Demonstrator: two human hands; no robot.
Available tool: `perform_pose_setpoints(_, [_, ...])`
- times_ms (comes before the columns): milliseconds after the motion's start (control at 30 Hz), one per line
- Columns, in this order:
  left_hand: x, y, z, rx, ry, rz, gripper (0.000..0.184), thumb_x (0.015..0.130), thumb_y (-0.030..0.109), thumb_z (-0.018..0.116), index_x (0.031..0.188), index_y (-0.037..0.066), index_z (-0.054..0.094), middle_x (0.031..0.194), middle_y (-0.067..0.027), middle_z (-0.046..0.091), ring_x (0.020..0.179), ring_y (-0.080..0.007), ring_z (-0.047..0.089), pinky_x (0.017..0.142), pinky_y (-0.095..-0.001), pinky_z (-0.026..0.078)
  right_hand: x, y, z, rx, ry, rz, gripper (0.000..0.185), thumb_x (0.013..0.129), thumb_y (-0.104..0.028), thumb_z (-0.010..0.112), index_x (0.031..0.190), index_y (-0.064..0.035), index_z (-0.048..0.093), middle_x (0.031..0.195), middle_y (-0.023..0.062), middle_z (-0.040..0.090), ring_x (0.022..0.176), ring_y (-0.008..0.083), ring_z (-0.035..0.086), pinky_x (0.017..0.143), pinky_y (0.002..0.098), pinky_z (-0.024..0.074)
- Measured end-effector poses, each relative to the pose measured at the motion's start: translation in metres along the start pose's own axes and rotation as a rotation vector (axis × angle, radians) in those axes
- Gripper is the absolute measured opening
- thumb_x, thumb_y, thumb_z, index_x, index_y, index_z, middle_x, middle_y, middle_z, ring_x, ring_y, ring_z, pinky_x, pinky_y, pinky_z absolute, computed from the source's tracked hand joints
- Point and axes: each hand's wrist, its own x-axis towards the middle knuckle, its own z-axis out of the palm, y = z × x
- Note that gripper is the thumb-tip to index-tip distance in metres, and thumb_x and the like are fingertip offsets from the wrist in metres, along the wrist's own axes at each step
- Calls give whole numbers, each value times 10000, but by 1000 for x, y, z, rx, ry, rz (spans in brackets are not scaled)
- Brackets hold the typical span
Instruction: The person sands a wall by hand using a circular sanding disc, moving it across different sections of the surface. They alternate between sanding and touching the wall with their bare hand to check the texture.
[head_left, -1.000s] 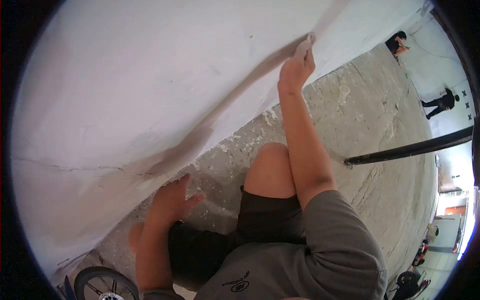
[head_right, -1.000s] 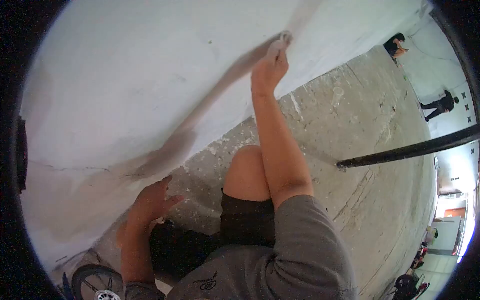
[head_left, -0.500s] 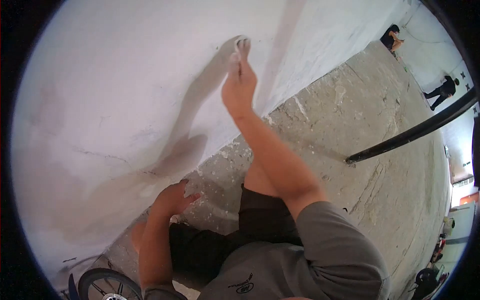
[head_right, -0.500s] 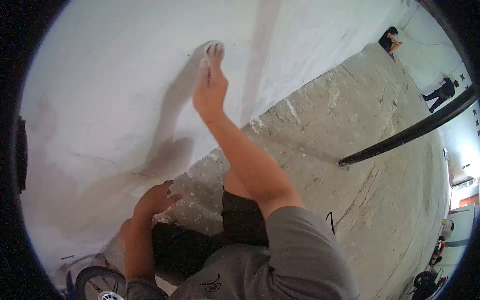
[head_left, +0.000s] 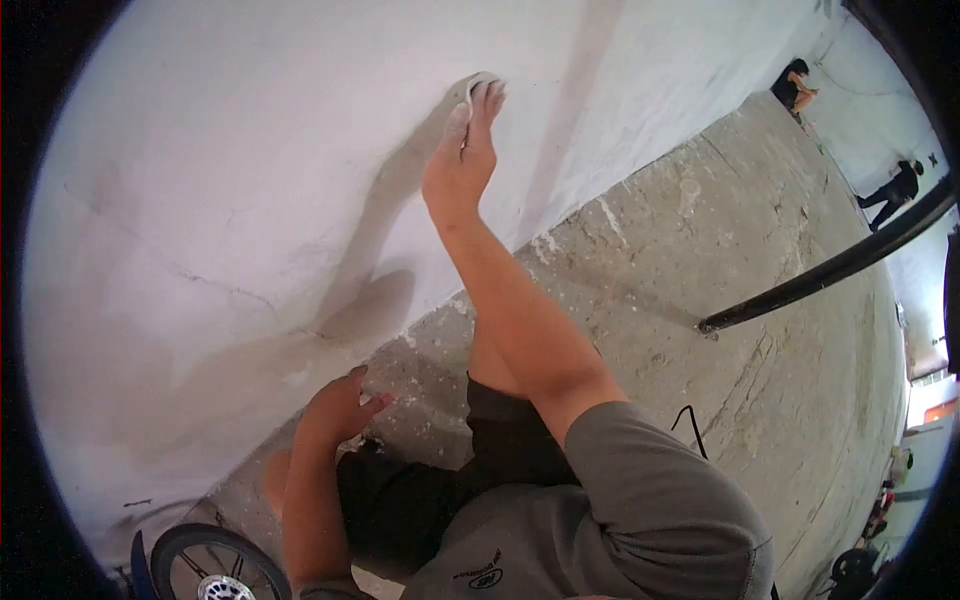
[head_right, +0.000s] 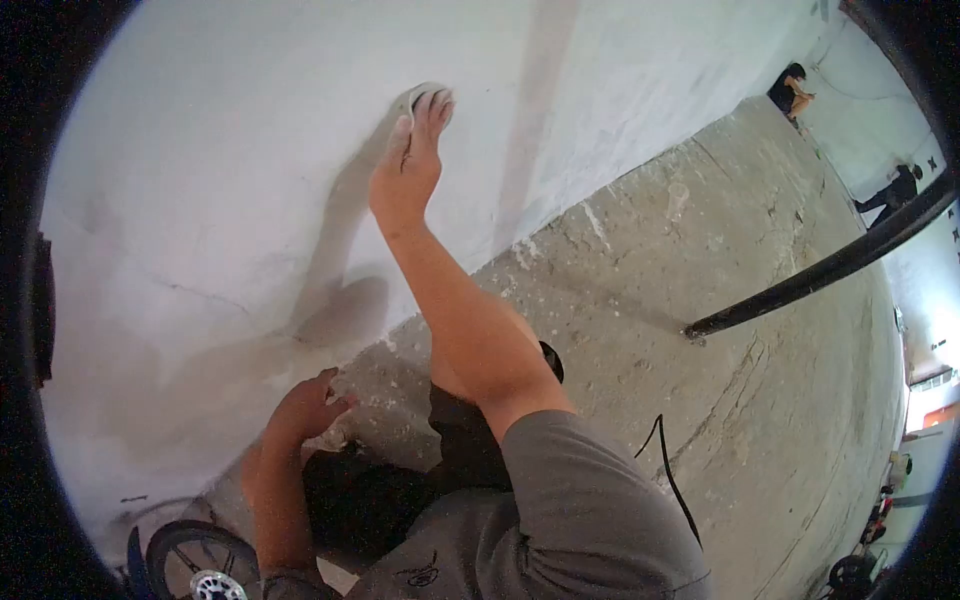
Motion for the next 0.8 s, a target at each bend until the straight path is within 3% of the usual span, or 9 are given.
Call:
perform_pose_setpoints(33, [-1,-4,2,-14,44,5,744,871,509,668,1354,-34,504,1237,-285,612,1156,-423,591,977,-470,465,2,3,-2,-33,10,-50,482,1057,-184,401,1439,108,372,1558,291,264,1486,417,153,1213,418,175])
perform_pose_setpoints(167, [-6,-8,3,24,124,37,736,875,499,666,1360,-24,488,1291,-281,580,1200,-420,561,1001,-478,449,18,20,-15,-82,-34,-119,490,1053,-195,407,1440,104,378,1553,291,276,1487,401,172,1212,409,180])
perform_pose_setpoints(267, [-6,-15,4,-17,144,94,740,875,505,662,1379,-4,477,1254,-283,600,1174,-436,573,987,-490,456,39,33,-31,-56,60,56,498,1056,-227,398,1433,98,397,1551,274,297,1486,357,215,1208,377,196])
perform_pose_setpoints(333, [-7,-9,0,-16,139,84,743,875,506,660,1385,-1,473,1230,-287,611,1153,-442,585,979,-492,462,50,44,-43,-64,73,149,501,1059,-239,390,1434,93,402,1552,265,305,1486,342,227,1206,367,204])
perform_pose_setpoints(667, [37,1,-6,68,92,235,776,875,509,652,1390,-38,454,1185,-303,625,1100,-457,610,952,-493,484,60,88,-60,-158,121,66,534,1069,-269,370,1451,104,363,1561,266,289,1493,354,202,1198,377,215])
perform_pose_setpoints(800, [58,14,-11,69,-16,178,781,877,518,645,1392,-36,452,1201,-299,621,1106,-450,611,956,-488,483,61,85,-57,-151,131,60,536,1074,-279,370,1457,96,361,1557,266,298,1497,357,185,1201,385,206])
